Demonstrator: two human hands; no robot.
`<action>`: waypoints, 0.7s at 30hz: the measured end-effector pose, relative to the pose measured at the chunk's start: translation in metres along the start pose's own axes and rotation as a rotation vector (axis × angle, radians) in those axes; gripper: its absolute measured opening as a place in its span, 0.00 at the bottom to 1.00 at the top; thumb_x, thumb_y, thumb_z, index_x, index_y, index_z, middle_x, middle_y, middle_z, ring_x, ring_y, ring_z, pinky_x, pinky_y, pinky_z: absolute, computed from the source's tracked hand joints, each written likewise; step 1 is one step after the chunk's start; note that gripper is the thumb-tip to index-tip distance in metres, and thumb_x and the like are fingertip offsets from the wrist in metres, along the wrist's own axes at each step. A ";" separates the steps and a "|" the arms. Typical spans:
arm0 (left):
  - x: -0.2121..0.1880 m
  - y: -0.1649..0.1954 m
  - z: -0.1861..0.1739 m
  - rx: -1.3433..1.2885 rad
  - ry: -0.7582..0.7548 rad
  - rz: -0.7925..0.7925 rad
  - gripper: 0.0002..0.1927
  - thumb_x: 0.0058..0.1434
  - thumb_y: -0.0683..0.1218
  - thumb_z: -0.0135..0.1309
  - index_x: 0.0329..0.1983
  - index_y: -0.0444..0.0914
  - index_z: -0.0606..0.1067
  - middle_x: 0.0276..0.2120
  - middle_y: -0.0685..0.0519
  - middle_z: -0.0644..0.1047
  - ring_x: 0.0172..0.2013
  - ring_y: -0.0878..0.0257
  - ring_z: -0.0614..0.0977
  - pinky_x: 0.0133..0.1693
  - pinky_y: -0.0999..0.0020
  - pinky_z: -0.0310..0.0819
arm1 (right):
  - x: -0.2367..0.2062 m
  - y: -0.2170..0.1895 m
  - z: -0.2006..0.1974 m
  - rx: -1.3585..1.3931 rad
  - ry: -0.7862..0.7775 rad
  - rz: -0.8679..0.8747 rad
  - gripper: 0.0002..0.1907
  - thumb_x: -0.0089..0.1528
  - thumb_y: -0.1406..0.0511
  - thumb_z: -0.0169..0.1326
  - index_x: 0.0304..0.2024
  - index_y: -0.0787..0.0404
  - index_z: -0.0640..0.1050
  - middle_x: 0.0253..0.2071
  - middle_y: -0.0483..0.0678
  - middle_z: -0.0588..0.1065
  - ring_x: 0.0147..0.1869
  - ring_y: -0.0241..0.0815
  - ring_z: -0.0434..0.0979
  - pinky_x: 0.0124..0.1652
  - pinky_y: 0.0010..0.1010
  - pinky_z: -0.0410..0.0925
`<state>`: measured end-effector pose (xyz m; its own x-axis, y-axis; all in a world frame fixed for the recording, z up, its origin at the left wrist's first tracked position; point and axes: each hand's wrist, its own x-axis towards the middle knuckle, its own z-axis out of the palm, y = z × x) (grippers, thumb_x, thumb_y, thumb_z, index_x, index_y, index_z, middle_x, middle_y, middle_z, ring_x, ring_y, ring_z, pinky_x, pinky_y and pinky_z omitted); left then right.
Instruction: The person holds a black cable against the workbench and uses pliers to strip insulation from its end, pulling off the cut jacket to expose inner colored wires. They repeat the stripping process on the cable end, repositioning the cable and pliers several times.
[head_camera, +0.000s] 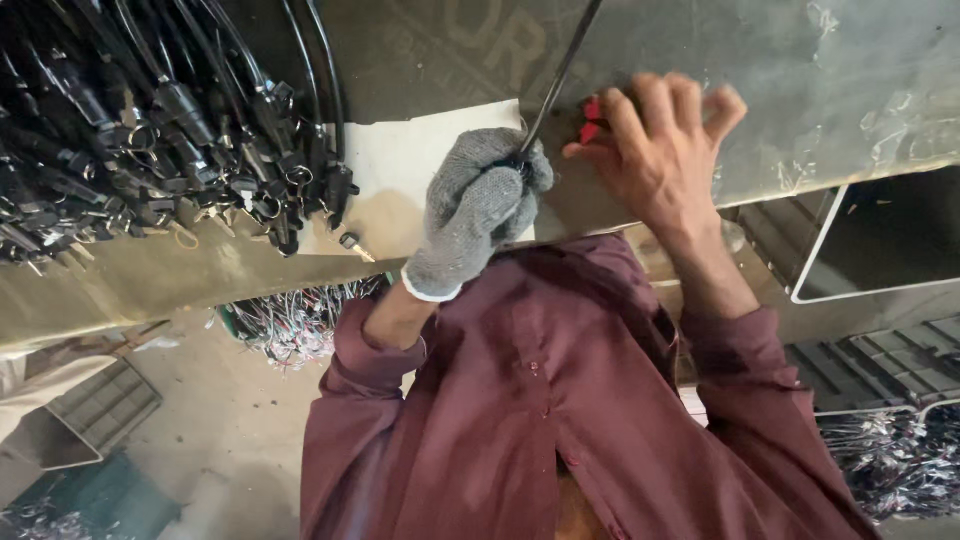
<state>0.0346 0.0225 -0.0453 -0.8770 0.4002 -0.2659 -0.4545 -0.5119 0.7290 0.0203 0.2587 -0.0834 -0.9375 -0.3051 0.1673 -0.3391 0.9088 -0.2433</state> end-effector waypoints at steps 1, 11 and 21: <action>0.000 0.003 0.000 0.028 0.040 -0.022 0.16 0.75 0.45 0.51 0.61 0.33 0.68 0.45 0.46 0.78 0.27 0.69 0.70 0.28 0.74 0.63 | -0.006 0.003 0.003 -0.018 -0.036 0.007 0.29 0.68 0.45 0.61 0.56 0.61 0.74 0.58 0.50 0.71 0.60 0.50 0.70 0.60 0.51 0.53; -0.009 0.011 0.030 0.083 0.051 0.006 0.28 0.73 0.59 0.53 0.65 0.37 0.63 0.37 0.53 0.76 0.26 0.73 0.72 0.29 0.80 0.65 | 0.004 -0.020 -0.030 0.975 -0.115 0.151 0.10 0.65 0.65 0.62 0.46 0.62 0.78 0.48 0.51 0.80 0.52 0.53 0.81 0.51 0.37 0.73; -0.017 0.012 0.036 0.053 0.165 -0.172 0.33 0.71 0.57 0.58 0.71 0.38 0.60 0.40 0.54 0.73 0.30 0.71 0.72 0.30 0.78 0.66 | 0.020 -0.016 -0.027 0.297 0.067 -0.176 0.23 0.62 0.53 0.70 0.32 0.60 0.72 0.31 0.47 0.73 0.37 0.48 0.77 0.34 0.39 0.68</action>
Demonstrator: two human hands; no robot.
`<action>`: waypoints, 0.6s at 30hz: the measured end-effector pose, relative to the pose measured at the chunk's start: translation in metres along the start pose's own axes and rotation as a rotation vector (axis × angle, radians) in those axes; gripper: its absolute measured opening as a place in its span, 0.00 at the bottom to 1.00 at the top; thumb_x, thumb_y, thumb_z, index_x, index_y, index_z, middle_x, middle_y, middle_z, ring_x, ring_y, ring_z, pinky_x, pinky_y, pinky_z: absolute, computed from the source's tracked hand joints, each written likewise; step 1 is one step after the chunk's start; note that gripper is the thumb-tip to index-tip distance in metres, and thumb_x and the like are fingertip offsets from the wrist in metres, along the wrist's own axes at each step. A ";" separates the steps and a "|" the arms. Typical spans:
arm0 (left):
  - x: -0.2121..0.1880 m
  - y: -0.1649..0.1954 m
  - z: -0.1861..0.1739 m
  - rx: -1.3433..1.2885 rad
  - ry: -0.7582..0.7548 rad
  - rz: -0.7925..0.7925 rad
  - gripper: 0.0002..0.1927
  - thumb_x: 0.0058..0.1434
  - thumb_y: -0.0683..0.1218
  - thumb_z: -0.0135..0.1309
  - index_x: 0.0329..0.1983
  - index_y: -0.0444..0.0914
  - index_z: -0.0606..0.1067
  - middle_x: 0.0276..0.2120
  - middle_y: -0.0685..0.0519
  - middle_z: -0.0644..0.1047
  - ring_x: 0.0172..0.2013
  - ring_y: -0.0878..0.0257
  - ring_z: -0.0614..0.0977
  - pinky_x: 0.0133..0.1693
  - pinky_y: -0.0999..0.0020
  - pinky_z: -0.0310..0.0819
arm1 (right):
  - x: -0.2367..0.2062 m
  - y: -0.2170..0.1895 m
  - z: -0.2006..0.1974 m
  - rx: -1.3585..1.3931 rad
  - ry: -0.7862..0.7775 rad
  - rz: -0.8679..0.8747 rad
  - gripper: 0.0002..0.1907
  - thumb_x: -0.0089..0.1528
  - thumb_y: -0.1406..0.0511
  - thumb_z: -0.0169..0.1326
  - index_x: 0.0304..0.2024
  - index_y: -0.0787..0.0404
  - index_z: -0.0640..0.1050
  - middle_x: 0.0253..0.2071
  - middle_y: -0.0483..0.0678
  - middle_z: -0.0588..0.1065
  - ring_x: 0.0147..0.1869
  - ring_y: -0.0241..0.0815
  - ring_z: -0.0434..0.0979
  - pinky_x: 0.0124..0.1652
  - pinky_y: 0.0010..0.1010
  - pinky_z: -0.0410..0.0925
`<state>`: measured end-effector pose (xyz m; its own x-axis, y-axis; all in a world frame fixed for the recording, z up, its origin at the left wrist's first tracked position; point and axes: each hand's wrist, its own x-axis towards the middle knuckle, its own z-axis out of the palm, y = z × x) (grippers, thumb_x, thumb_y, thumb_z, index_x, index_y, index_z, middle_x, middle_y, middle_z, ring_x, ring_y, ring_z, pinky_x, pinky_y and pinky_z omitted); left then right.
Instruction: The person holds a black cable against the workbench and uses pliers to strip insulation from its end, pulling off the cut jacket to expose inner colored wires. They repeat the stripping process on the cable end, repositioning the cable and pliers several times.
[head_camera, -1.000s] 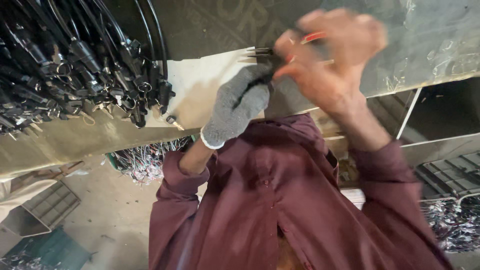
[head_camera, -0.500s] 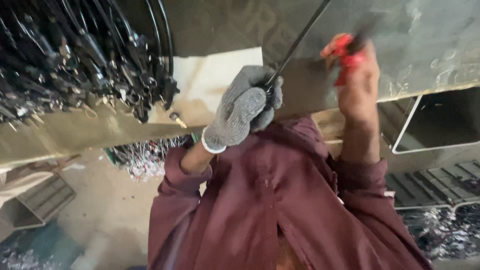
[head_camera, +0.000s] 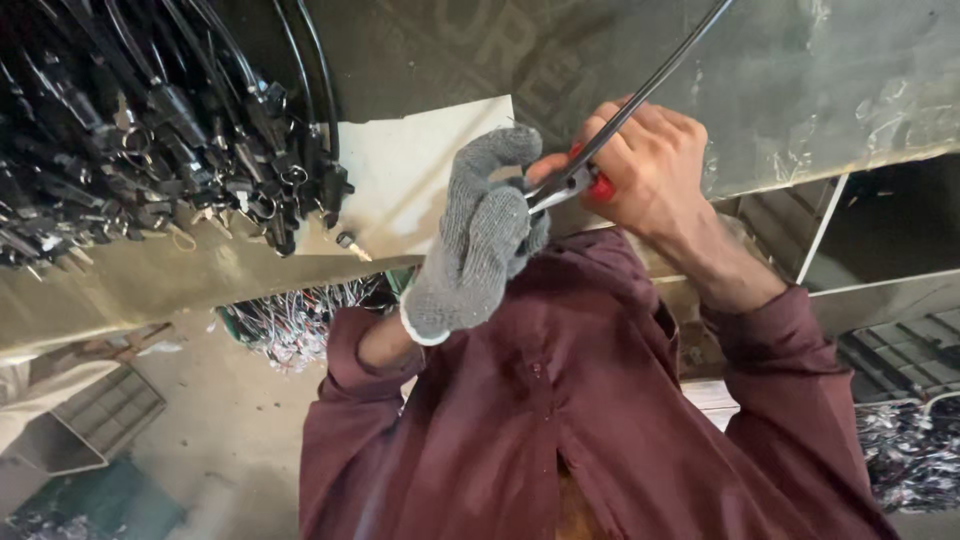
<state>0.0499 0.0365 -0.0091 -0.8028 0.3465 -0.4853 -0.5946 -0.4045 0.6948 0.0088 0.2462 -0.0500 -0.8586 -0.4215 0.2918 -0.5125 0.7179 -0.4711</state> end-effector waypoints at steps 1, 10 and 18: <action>0.001 0.000 -0.003 0.015 0.001 0.003 0.33 0.73 0.57 0.56 0.72 0.38 0.60 0.39 0.54 0.72 0.31 0.71 0.71 0.31 0.79 0.66 | 0.001 0.003 0.001 -0.060 -0.011 -0.005 0.26 0.61 0.51 0.70 0.29 0.59 0.70 0.28 0.47 0.71 0.34 0.48 0.75 0.32 0.40 0.67; 0.003 0.013 -0.010 0.976 -0.078 0.676 0.34 0.67 0.39 0.59 0.73 0.37 0.58 0.56 0.42 0.75 0.47 0.56 0.81 0.52 0.62 0.78 | -0.015 -0.002 0.006 0.120 -0.078 0.098 0.19 0.55 0.66 0.65 0.45 0.62 0.72 0.42 0.49 0.73 0.47 0.50 0.75 0.41 0.39 0.69; 0.002 -0.007 -0.010 1.208 0.068 0.686 0.34 0.68 0.40 0.60 0.75 0.37 0.60 0.53 0.46 0.76 0.45 0.50 0.81 0.49 0.58 0.77 | -0.017 -0.024 -0.001 0.025 -0.047 0.224 0.17 0.56 0.63 0.67 0.36 0.59 0.70 0.33 0.47 0.71 0.38 0.49 0.75 0.33 0.40 0.66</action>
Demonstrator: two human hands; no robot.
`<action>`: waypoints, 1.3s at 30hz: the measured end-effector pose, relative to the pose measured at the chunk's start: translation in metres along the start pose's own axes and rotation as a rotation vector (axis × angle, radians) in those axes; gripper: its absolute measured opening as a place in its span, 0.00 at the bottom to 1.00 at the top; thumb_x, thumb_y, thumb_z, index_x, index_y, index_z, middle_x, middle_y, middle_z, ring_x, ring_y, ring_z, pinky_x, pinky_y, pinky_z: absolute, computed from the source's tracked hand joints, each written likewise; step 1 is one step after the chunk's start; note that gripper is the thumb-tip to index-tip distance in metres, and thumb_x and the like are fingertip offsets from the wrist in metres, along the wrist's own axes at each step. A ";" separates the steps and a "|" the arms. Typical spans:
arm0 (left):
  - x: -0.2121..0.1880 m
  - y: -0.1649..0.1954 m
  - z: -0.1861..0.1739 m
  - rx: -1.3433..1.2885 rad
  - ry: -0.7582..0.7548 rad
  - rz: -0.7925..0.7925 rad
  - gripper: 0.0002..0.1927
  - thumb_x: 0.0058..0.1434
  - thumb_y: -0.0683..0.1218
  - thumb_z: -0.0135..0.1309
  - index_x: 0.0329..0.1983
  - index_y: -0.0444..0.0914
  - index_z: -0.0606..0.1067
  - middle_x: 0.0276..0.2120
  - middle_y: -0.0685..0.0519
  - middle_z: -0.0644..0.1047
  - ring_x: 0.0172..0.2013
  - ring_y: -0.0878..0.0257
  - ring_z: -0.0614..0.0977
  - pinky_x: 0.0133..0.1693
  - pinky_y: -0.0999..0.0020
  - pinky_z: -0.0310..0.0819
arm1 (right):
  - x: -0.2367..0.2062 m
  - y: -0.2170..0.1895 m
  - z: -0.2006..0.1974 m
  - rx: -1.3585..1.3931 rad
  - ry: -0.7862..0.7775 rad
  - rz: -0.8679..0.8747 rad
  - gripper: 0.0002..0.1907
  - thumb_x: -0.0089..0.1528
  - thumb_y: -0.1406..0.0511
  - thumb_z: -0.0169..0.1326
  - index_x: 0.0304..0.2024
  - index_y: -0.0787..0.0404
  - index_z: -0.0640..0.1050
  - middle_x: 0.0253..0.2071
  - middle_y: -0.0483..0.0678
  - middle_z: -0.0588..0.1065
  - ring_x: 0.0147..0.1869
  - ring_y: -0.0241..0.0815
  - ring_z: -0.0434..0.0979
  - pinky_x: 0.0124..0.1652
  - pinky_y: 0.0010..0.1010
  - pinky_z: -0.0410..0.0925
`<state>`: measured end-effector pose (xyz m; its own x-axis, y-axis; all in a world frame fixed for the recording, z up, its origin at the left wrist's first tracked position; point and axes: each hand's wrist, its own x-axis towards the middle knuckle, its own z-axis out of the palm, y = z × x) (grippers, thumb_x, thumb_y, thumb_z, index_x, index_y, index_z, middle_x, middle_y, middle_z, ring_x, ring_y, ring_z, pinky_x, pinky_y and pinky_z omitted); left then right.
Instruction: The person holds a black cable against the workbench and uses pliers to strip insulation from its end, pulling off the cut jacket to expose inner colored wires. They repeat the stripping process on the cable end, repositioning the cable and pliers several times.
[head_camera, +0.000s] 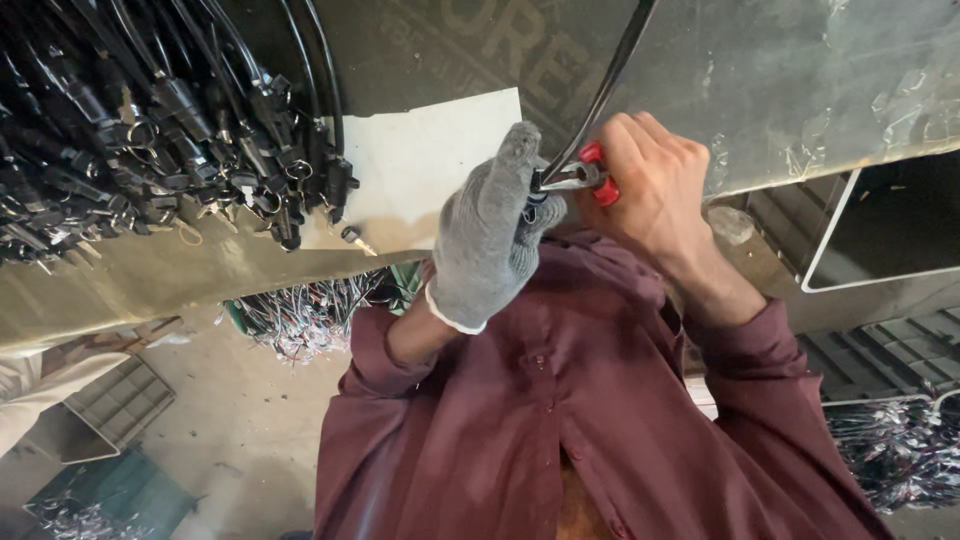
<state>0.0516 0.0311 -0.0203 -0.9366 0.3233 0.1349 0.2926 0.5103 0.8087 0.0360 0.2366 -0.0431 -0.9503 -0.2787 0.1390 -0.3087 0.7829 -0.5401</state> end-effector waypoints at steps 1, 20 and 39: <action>-0.002 0.001 0.000 0.134 0.015 0.090 0.37 0.69 0.43 0.63 0.77 0.37 0.58 0.56 0.45 0.74 0.48 0.47 0.80 0.51 0.57 0.76 | -0.002 -0.002 -0.003 -0.038 0.009 0.017 0.16 0.56 0.64 0.66 0.35 0.58 0.70 0.32 0.47 0.72 0.37 0.48 0.75 0.33 0.40 0.65; 0.009 0.012 -0.027 -0.164 -0.240 -0.097 0.33 0.74 0.43 0.58 0.78 0.39 0.59 0.47 0.51 0.77 0.39 0.58 0.80 0.44 0.65 0.77 | -0.003 -0.005 0.026 0.196 0.063 0.050 0.17 0.55 0.65 0.68 0.37 0.63 0.72 0.34 0.52 0.73 0.38 0.55 0.76 0.33 0.43 0.66; 0.014 0.003 -0.033 0.322 -0.120 -0.133 0.35 0.74 0.47 0.57 0.79 0.41 0.56 0.46 0.48 0.77 0.39 0.52 0.80 0.39 0.56 0.75 | -0.004 0.017 0.045 0.011 0.078 0.022 0.25 0.57 0.59 0.74 0.41 0.59 0.70 0.38 0.49 0.72 0.43 0.55 0.75 0.40 0.42 0.67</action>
<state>0.0329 0.0110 0.0032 -0.9468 0.3190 -0.0427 0.2338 0.7729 0.5900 0.0369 0.2257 -0.0905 -0.9572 -0.2175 0.1909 -0.2879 0.7818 -0.5531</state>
